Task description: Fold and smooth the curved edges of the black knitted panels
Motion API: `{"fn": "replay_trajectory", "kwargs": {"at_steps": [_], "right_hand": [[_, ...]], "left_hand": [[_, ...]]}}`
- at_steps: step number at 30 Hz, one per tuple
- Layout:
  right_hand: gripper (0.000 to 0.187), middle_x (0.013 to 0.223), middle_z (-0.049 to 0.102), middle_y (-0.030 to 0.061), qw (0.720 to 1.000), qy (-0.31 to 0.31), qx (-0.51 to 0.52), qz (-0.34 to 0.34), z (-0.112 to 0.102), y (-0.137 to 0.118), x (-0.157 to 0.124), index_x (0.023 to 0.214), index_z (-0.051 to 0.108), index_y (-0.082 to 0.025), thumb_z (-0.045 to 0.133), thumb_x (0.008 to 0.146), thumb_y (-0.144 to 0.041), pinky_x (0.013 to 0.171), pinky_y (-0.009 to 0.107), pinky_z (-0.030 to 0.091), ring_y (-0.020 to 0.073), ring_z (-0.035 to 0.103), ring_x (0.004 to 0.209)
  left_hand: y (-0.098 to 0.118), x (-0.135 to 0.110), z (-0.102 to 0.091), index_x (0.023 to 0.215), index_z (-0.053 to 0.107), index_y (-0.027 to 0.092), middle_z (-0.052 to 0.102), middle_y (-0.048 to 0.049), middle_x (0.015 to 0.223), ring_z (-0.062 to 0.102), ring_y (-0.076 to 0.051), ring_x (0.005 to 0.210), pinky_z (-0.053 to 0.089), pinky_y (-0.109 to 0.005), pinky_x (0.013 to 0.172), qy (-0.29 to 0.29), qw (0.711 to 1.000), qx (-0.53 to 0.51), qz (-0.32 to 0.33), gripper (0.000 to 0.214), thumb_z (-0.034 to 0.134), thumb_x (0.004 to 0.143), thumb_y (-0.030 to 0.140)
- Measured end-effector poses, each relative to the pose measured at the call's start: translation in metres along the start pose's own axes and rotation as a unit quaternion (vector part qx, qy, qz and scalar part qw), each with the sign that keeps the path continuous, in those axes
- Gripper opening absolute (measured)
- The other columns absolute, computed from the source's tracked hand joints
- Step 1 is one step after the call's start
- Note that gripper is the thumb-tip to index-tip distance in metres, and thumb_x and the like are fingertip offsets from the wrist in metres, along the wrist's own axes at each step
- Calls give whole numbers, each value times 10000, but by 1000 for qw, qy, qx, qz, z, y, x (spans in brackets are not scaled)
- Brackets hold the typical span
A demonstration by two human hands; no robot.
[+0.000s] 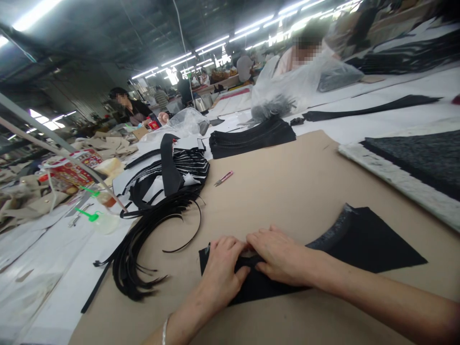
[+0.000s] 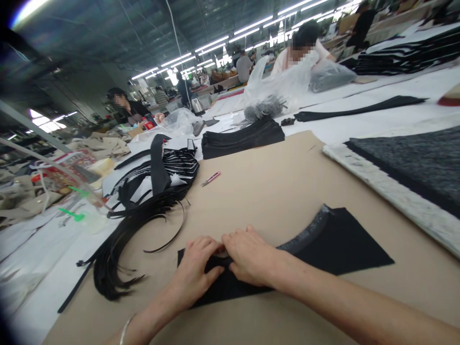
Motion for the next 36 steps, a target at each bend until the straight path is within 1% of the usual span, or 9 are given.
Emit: {"fn": "replay_trajectory", "kwargs": {"at_steps": [4,7,11,16,21,27,32,34,36], "right_hand": [[182,904,692,87,1000,-22,0,-1,-1,6,2,913,640,-169,590,742,-138,883,443,406,280,635,922],[129,838,702,73,1000,-24,1,1,0,10,1,829,662,-179,583,735,-140,849,425,421,276,651,871],[142,892,695,69,1000,12,21,-19,2,12,-2,865,663,-190,575,761,-151,787,363,434,256,639,887],[121,875,675,74,999,20,42,-20,11,18,-2,852,647,-185,555,776,-162,743,331,422,240,624,850],[67,869,643,55,996,49,72,-12,11,21,-5,829,604,-182,571,781,-149,740,315,406,216,588,841],[72,876,598,26,992,75,90,-48,15,21,-12,834,558,-182,582,814,-118,737,290,395,179,542,826],[110,883,554,28,987,99,22,-123,20,16,-19,862,537,-182,492,884,-84,736,285,394,172,509,828],[128,878,544,34,980,107,-38,-163,22,12,-24,874,542,-177,464,904,-80,741,304,388,183,490,823],[122,883,540,46,969,110,-98,-199,25,8,-30,898,552,-163,458,909,-86,733,326,382,197,470,813]], "left_hand": [[5,8,6,920,634,236,633,4,955,549,-212,974,385,-401,892,-27,999,-12,-14,260,584,744,51],[7,9,7,880,646,227,635,3,912,557,-192,943,420,-339,863,-39,999,-19,-10,289,554,715,8],[9,11,7,902,669,231,637,0,906,562,-181,940,438,-301,852,-40,999,-24,-13,358,521,692,-17],[9,15,8,891,684,239,640,0,901,572,-185,924,445,-306,842,-49,998,-23,-14,297,547,715,42],[11,15,9,848,674,209,624,-11,883,555,-186,921,431,-312,837,-35,999,-14,-13,274,526,729,12],[12,8,12,939,683,241,620,-9,898,562,-175,911,456,-287,805,-18,999,6,34,289,494,843,45],[15,-8,21,1046,660,208,638,-34,911,587,-176,858,505,-292,764,12,993,73,95,312,404,918,87],[18,-21,27,1179,609,151,652,-74,1005,596,-199,929,517,-321,822,52,982,124,133,367,374,909,71],[20,-36,34,1290,529,84,624,-123,1178,562,-231,1102,492,-349,929,94,965,176,171,454,358,872,37]]}}
Point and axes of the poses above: each hand's wrist, its own x-axis towards the middle knuckle, its own z-axis out of the palm, y = z × x, the point moved 7 cm from there along x, towards the middle knuckle
